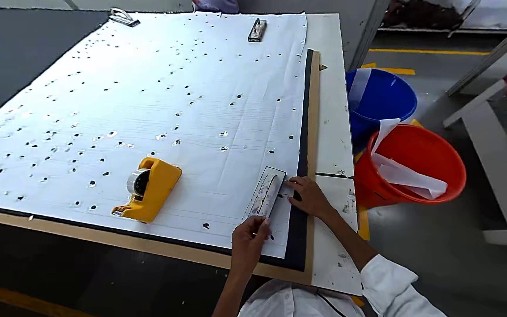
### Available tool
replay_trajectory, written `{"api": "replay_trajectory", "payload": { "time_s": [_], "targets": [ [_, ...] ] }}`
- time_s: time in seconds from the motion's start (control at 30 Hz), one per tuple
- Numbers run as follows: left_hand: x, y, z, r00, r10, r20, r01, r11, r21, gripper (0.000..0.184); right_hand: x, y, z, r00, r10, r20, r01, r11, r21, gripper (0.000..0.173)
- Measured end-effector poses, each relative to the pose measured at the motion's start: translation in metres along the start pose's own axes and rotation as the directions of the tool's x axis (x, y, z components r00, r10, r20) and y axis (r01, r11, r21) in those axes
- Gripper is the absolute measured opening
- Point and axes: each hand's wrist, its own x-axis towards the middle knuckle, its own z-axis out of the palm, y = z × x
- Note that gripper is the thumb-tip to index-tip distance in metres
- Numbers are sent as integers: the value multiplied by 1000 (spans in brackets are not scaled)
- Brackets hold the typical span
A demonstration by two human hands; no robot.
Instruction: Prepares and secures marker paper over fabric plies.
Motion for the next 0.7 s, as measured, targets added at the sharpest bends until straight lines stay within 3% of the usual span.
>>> {"api": "replay_trajectory", "payload": {
  "time_s": [0.2,0.33,0.5,0.6,0.7],
  "targets": [
    [30,-13,60,998,-2,-57,18,960,279,14,-4,7,-5,995,-46,84,53,996,-78,46],
    [43,-25,73,987,-32,-158,87,933,349,22,3,7,-4,973,17,230,9,994,-109,53],
    [53,-20,81,956,-56,-288,184,879,440,23,13,4,0,952,73,297,-29,988,-149,61],
    [67,-17,86,928,-96,-359,272,835,479,22,15,3,2,953,76,293,-24,984,-174,61],
    [76,-15,87,916,-137,-378,320,817,480,22,13,6,14,983,56,175,-31,989,-144,61]
  ]
}}
